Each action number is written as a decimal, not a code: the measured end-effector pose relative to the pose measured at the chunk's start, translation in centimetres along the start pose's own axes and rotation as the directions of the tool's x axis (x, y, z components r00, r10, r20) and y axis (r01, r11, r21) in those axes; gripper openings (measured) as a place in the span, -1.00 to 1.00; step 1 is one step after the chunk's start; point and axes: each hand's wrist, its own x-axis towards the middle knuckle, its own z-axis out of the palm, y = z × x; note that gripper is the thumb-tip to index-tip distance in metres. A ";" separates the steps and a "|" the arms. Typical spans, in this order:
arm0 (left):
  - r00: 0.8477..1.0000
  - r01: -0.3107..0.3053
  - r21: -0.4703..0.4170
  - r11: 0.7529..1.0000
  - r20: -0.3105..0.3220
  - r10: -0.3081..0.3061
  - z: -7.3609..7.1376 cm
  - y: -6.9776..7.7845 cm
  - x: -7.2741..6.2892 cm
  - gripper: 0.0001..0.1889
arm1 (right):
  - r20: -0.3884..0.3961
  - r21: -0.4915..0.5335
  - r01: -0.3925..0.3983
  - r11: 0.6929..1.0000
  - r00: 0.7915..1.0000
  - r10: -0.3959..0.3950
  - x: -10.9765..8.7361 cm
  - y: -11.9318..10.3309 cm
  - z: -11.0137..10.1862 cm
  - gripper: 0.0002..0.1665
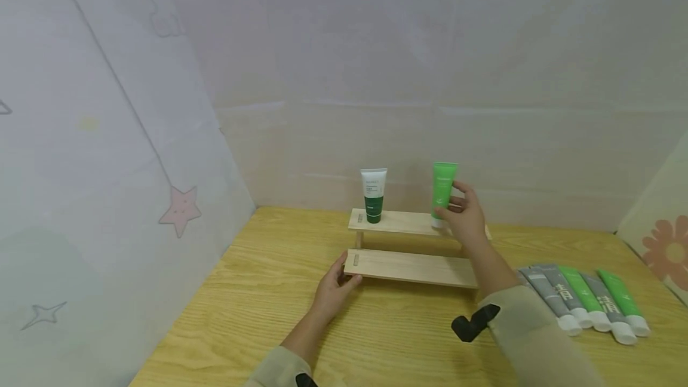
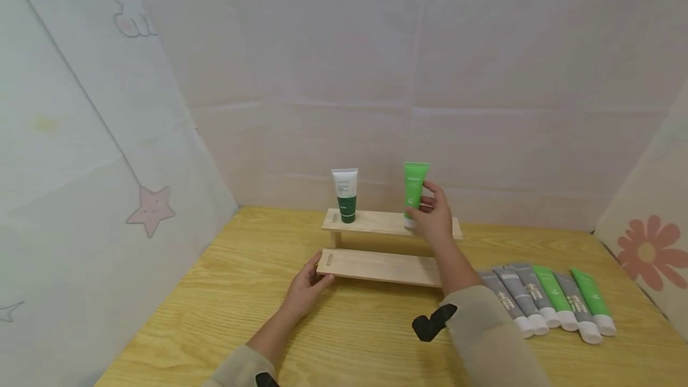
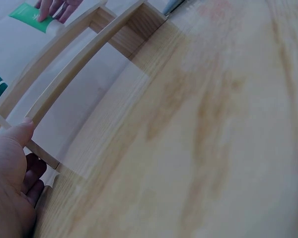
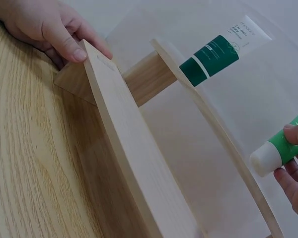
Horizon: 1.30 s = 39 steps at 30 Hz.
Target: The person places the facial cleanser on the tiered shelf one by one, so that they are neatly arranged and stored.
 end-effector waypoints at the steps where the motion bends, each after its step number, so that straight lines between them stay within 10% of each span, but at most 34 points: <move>1: 1.000 -0.008 0.002 1.000 0.004 0.008 0.0 0.0 0.0 -0.19 | -0.001 0.004 0.001 1.000 1.000 -0.001 0.1 0.0 0.2 -0.07; 39: 1.000 -0.016 -0.006 1.000 0.001 0.016 0.5 0.3 0.0 -0.19 | 0.026 0.084 -0.027 0.996 0.999 0.025 0.5 -0.6 6.2 -0.11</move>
